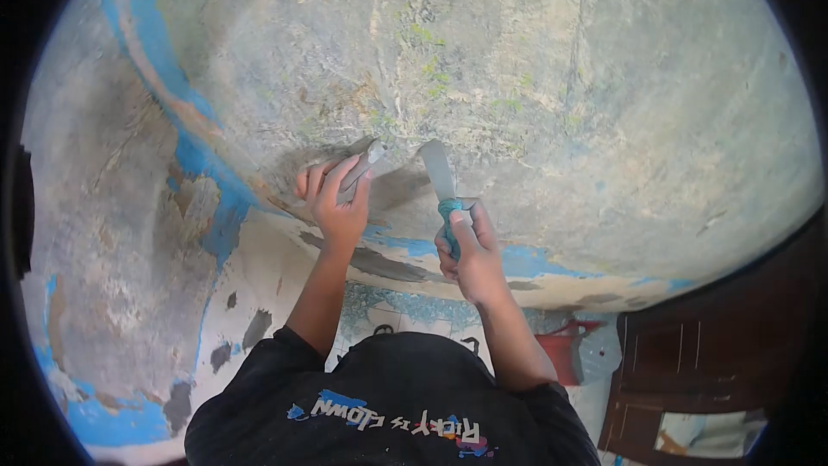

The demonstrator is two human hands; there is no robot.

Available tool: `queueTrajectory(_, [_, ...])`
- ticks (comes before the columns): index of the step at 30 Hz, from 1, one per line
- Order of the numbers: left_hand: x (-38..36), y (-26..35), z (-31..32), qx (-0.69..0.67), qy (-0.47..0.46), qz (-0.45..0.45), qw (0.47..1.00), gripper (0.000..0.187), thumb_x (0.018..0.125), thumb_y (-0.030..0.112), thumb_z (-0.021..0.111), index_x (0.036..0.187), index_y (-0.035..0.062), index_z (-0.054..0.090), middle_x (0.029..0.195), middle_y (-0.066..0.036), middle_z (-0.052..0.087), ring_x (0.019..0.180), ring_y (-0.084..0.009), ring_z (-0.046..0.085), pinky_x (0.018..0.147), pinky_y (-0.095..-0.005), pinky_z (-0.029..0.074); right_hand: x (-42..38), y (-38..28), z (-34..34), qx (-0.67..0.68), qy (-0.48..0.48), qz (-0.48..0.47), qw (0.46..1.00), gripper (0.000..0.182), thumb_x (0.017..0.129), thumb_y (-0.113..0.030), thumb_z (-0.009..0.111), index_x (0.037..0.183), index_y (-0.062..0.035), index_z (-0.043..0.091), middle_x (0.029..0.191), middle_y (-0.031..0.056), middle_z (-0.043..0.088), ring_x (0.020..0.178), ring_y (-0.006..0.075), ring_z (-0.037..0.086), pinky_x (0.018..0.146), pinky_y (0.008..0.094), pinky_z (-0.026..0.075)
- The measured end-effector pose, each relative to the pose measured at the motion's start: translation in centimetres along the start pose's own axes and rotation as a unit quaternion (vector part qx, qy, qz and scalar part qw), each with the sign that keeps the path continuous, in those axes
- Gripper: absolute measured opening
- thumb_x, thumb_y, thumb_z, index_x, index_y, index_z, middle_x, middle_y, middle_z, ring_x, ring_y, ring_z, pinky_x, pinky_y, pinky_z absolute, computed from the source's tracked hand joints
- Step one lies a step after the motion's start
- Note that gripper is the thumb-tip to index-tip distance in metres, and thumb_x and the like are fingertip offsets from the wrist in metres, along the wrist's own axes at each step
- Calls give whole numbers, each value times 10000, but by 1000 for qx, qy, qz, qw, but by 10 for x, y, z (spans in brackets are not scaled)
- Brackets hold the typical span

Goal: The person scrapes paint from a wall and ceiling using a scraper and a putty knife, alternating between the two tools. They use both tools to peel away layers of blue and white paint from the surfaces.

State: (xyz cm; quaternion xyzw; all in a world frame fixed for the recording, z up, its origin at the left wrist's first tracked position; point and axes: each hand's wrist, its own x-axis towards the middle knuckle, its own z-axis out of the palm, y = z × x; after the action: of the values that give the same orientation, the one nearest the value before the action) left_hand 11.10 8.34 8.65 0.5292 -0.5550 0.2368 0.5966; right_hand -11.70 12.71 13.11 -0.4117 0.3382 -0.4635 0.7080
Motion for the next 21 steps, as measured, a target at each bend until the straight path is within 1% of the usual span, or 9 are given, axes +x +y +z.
queueTrajectory(1, [-1, 4, -1, 10, 2, -8, 1000, 324, 701, 159, 820, 1008, 244, 760, 957, 45, 608, 948, -222, 479, 897, -406, 281, 0, -5, 2, 1, -3, 9, 1000, 127, 1062, -279, 453, 1129, -171, 455, 712, 26, 483, 449, 55, 323, 406, 226, 255])
queueTrajectory(2, [0, 9, -3, 23, 5, -11, 1000, 319, 707, 149, 819, 1012, 219, 758, 952, 31, 614, 941, -225, 485, 886, -396, 294, 0, -9, 3, 2, -6, 17, 1000, 117, 1059, -270, 456, 1120, -170, 457, 718, 26, 494, 447, 55, 323, 409, 233, 257])
queueTrajectory(4, [1, 17, -4, 47, 9, -16, 999, 310, 720, 127, 817, 1021, 170, 754, 940, 5, 628, 927, -233, 498, 865, -377, 318, 3, -11, 9, 3, -19, 10, 1000, 137, 1067, -286, 449, 1145, -174, 459, 705, 23, 473, 444, 47, 314, 392, 215, 242])
queueTrajectory(8, [4, 18, -4, 62, 31, -15, 998, 315, 717, 131, 819, 1022, 170, 752, 934, 2, 626, 920, -235, 499, 857, -370, 320, -1, -1, 12, 34, 1, -6, 999, 144, 1073, -299, 442, 1155, -182, 459, 698, 21, 461, 441, 41, 306, 375, 206, 229])
queueTrajectory(11, [5, 21, -6, 66, 38, -22, 997, 320, 714, 138, 821, 1023, 171, 750, 933, 0, 625, 916, -237, 501, 851, -368, 326, -1, -2, 4, 55, -10, 2, 998, 141, 1076, -298, 437, 1152, -181, 458, 698, 23, 460, 440, 42, 305, 373, 204, 226])
queueTrajectory(13, [4, 24, -7, 70, 33, -22, 997, 324, 711, 140, 823, 1025, 172, 749, 931, 0, 625, 914, -237, 504, 842, -370, 333, 1, -5, 8, 45, -15, -4, 999, 141, 1078, -294, 430, 1149, -175, 457, 697, 25, 459, 440, 42, 306, 371, 205, 223])
queueTrajectory(16, [0, 20, -5, 57, 26, -40, 997, 333, 722, 150, 804, 1042, 219, 750, 969, 33, 608, 964, -226, 473, 889, -402, 285, 3, 0, 8, 37, -18, -19, 999, 166, 1071, -305, 449, 1156, -162, 457, 698, 23, 475, 434, 45, 312, 381, 215, 235])
queueTrajectory(21, [5, 4, -5, 45, 45, -27, 998, 316, 722, 138, 801, 1026, 213, 758, 958, 24, 598, 954, -233, 478, 887, -399, 292, 1, 2, 8, 38, -12, -19, 999, 174, 1071, -308, 452, 1162, -159, 452, 695, 23, 479, 434, 48, 315, 388, 220, 245])
